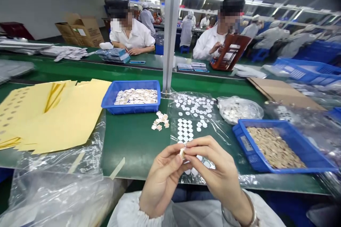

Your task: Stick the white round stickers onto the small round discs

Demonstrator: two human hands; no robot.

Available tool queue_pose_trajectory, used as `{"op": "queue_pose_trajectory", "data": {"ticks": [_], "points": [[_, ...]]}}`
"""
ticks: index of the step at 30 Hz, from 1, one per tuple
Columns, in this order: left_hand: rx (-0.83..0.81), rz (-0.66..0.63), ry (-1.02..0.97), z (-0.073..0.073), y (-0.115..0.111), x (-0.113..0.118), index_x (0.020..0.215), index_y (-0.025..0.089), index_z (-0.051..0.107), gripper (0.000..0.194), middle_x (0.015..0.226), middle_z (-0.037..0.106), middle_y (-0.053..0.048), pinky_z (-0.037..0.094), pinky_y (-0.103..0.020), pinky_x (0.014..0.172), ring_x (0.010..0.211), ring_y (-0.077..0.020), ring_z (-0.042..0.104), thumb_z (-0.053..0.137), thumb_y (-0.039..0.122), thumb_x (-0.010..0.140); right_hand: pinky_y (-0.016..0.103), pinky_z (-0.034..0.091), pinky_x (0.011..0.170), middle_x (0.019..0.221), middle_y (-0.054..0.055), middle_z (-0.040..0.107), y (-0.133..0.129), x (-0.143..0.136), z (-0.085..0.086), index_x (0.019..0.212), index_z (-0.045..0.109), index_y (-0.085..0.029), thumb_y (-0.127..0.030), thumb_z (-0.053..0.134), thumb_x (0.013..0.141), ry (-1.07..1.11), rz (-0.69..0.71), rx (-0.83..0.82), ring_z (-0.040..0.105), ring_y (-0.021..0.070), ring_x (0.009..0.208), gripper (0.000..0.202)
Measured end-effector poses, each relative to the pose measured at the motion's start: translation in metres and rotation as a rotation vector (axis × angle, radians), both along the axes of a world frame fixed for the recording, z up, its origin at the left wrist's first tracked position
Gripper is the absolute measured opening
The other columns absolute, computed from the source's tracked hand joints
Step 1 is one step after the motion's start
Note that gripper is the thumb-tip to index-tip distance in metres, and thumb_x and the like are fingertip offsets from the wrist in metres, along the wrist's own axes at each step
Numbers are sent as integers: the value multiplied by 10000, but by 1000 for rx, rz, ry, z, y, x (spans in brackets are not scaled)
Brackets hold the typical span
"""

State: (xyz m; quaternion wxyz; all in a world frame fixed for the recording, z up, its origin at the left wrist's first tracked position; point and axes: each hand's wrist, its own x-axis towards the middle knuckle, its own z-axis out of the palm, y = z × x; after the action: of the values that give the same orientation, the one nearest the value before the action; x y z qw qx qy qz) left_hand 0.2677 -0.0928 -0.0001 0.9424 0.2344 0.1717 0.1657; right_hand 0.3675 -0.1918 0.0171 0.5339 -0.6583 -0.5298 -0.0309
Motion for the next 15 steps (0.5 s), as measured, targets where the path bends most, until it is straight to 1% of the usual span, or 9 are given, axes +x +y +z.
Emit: {"op": "queue_pose_trajectory", "data": {"ticks": [4, 7, 10, 15], "points": [[54, -16, 38, 1, -10, 10, 834, 197, 758, 164, 786, 748, 8, 550, -179, 752, 743, -88, 680, 805, 186, 677, 298, 531, 738, 915, 18, 660, -13, 11, -2, 911, 634, -215, -64, 620, 847, 54, 18, 4, 621, 144, 861, 165], [72, -29, 71, 3, -18, 16, 844, 188, 758, 169, 796, 752, -1, 547, -184, 774, 777, -99, 687, 802, 182, 681, 299, 522, 733, 908, 20, 656, -20, 18, -3, 906, 620, -206, -66, 595, 863, 48, 25, 3, 616, 143, 854, 149], [70, -41, 74, 6, -24, 21, 838, 182, 756, 160, 795, 757, -6, 548, -180, 763, 762, -96, 689, 801, 193, 685, 292, 518, 728, 909, 28, 641, -27, 22, -5, 891, 603, -190, -76, 586, 869, 24, 30, 13, 614, 138, 846, 117], [89, -91, 68, 9, -33, 28, 846, 190, 756, 152, 782, 765, 0, 552, -182, 772, 763, -93, 692, 791, 198, 699, 266, 521, 745, 911, 24, 637, -40, 26, -7, 905, 604, -181, -54, 609, 850, 16, -30, 88, 620, 124, 861, 138]]}}
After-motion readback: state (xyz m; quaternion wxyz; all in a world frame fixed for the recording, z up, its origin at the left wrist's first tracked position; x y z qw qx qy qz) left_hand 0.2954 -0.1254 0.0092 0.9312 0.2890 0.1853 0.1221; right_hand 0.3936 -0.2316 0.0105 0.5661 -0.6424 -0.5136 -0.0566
